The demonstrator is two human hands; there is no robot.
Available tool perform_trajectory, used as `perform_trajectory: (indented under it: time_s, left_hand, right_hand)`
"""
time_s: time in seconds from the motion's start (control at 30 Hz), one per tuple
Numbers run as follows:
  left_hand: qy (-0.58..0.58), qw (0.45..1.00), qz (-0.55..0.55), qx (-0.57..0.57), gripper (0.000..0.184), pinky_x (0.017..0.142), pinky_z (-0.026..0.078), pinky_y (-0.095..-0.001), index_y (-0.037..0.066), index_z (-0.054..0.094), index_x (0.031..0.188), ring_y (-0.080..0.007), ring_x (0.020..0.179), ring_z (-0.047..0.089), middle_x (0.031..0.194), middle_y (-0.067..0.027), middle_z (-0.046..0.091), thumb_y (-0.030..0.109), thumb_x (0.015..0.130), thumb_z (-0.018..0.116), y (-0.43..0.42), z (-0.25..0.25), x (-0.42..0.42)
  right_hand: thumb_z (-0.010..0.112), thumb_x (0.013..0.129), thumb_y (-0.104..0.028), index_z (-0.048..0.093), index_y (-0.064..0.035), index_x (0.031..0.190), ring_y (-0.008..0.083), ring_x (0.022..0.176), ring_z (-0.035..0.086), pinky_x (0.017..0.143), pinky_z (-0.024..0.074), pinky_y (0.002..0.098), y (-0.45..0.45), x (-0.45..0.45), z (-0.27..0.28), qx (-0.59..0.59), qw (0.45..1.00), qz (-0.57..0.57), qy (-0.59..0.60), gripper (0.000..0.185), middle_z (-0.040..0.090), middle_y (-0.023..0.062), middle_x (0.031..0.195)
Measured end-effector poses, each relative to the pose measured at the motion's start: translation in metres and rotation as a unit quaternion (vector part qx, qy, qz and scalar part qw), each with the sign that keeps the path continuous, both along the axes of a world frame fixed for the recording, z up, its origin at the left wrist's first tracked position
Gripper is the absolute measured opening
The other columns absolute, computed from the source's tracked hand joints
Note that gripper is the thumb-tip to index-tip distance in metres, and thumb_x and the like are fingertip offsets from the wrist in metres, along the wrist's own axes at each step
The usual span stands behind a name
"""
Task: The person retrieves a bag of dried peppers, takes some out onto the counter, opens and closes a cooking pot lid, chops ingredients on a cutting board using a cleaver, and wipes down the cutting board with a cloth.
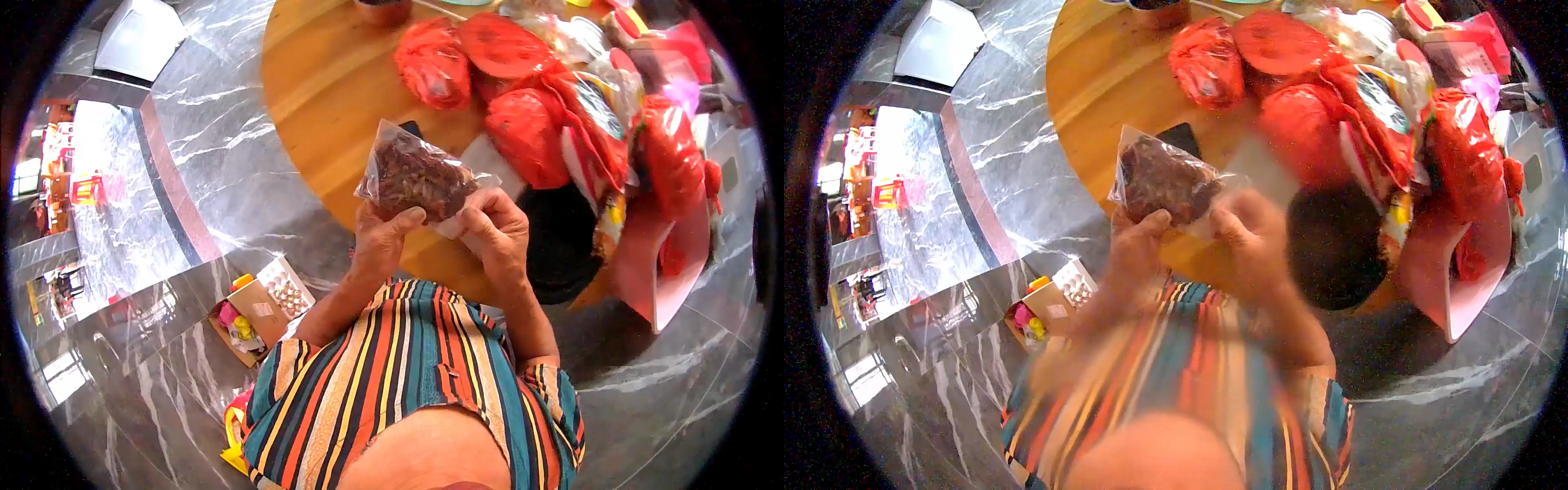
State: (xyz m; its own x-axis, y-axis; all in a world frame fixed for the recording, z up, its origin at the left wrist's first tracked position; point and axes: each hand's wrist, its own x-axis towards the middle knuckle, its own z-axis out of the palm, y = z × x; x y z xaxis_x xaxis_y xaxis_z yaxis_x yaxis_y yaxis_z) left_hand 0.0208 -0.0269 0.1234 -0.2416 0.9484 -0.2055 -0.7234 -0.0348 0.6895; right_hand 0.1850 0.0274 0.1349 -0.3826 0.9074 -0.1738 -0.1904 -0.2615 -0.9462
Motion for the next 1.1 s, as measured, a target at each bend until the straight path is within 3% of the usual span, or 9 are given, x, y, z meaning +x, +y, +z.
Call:
perform_trajectory:
  time_s: [0.17, 0.23, 0.4, 0.5, 0.63, 0.7, 0.97, 1.0, 1.1]
  left_hand:
    - [-0.076, 0.997, 0.001, 0.006, 0.048, 0.099, 0.047, -0.0364, 0.001, 0.053, 0.125, -0.0199, 0.108, 0.062, 0.116, -0.0097, 0.065, -0.004, 0.079, 0.069, -0.002, -0.023, -0.098]
    - [-0.064, 0.998, -0.009, 0.004, 0.05, 0.101, 0.046, -0.0373, 0.001, 0.053, 0.125, -0.02, 0.108, 0.062, 0.117, -0.0095, 0.064, -0.003, 0.079, 0.07, -0.008, -0.023, -0.143]
    - [-0.092, 0.996, 0.013, -0.014, 0.047, 0.097, 0.048, -0.038, 0.002, 0.053, 0.124, -0.0213, 0.108, 0.062, 0.117, -0.0096, 0.064, -0.002, 0.081, 0.069, -0.03, -0.03, -0.229]
    - [-0.137, 0.989, 0.054, -0.007, 0.044, 0.094, 0.051, -0.0395, 0.002, 0.053, 0.124, -0.0228, 0.108, 0.062, 0.116, -0.0104, 0.064, -0.001, 0.083, 0.068, -0.037, -0.034, -0.276]
    - [-0.102, 0.991, 0.09, 0.001, 0.042, 0.092, 0.053, -0.0416, 0.001, 0.054, 0.123, -0.0253, 0.107, 0.062, 0.116, -0.012, 0.065, 0.0, 0.083, 0.068, -0.05, -0.035, -0.337]
    - [-0.111, 0.988, 0.107, 0.002, 0.042, 0.091, 0.053, -0.0419, 0.001, 0.054, 0.122, -0.0259, 0.107, 0.063, 0.116, -0.0123, 0.065, 0.0, 0.083, 0.068, -0.051, -0.037, -0.361]
    - [-0.161, 0.979, 0.123, 0.007, 0.041, 0.091, 0.053, -0.0441, 0.001, 0.055, 0.121, -0.0274, 0.107, 0.063, 0.116, -0.0126, 0.064, 0.0, 0.082, 0.068, -0.023, -0.058, -0.467]
    - [-0.126, 0.986, 0.11, -0.024, 0.041, 0.092, 0.053, -0.0441, 0.001, 0.055, 0.121, -0.0274, 0.107, 0.063, 0.116, -0.0126, 0.065, 0.0, 0.082, 0.068, -0.019, -0.072, -0.485]
    - [0.253, 0.96, 0.093, -0.078, 0.041, 0.091, 0.053, -0.0438, 0.002, 0.055, 0.122, -0.0262, 0.106, 0.064, 0.115, -0.0115, 0.065, 0.003, 0.083, 0.069, -0.002, -0.102, -0.545]
  right_hand:
    - [0.065, 0.086, -0.007, 0.057, -0.0055, 0.082, 0.0104, 0.073, 0.054, 0.069, 0.0444, 0.0233, 0.003, -0.094, -0.007, -0.028, 0.996, 0.054, 0.059, 0.01, 0.058, 0.0034, 0.083]
    - [0.067, 0.085, -0.008, 0.057, -0.0053, 0.081, 0.0114, 0.073, 0.055, 0.069, 0.0457, 0.0249, 0.002, -0.138, -0.005, -0.13, 0.974, 0.109, 0.15, 0.011, 0.058, 0.0036, 0.084]
    - [0.067, 0.085, -0.008, 0.063, -0.0023, 0.09, 0.0132, 0.078, 0.059, 0.071, 0.0479, 0.0268, 0.001, -0.224, -0.002, -0.138, 0.962, 0.169, 0.166, 0.008, 0.06, 0.0047, 0.088]
    - [0.066, 0.086, -0.008, 0.065, 0.0004, 0.096, 0.0136, 0.082, 0.06, 0.071, 0.0489, 0.0264, 0.001, -0.273, -0.001, -0.143, 0.969, 0.182, 0.085, 0.012, 0.062, 0.0047, 0.09]
    - [0.066, 0.087, -0.007, 0.066, 0.0017, 0.098, 0.0108, 0.074, 0.059, 0.067, 0.0476, 0.0238, 0.004, -0.342, -0.003, -0.057, 0.974, 0.215, -0.053, 0.013, 0.064, 0.0001, 0.083]
    - [0.068, 0.086, -0.006, 0.065, -0.0002, 0.094, 0.0083, 0.07, 0.057, 0.063, 0.0454, 0.0224, 0.005, -0.377, 0.001, 0.074, 0.972, 0.174, -0.142, 0.01, 0.061, -0.0005, 0.077]
    - [0.071, 0.084, -0.009, 0.06, -0.0013, 0.081, 0.0054, 0.066, 0.052, 0.059, 0.0437, 0.0221, 0.048, -0.484, -0.018, 0.2, 0.941, 0.18, -0.204, 0.013, 0.053, 0.0007, 0.068]
    - [0.071, 0.085, -0.009, 0.061, -0.0012, 0.081, 0.0054, 0.066, 0.052, 0.059, 0.0438, 0.022, 0.057, -0.5, -0.022, 0.202, 0.94, 0.201, -0.188, 0.013, 0.054, -0.0001, 0.068]
    - [0.067, 0.089, -0.009, 0.061, -0.0008, 0.083, 0.0056, 0.067, 0.053, 0.06, 0.0441, 0.0213, 0.085, -0.556, -0.03, 0.097, 0.955, 0.255, -0.119, 0.011, 0.054, -0.0015, 0.07]
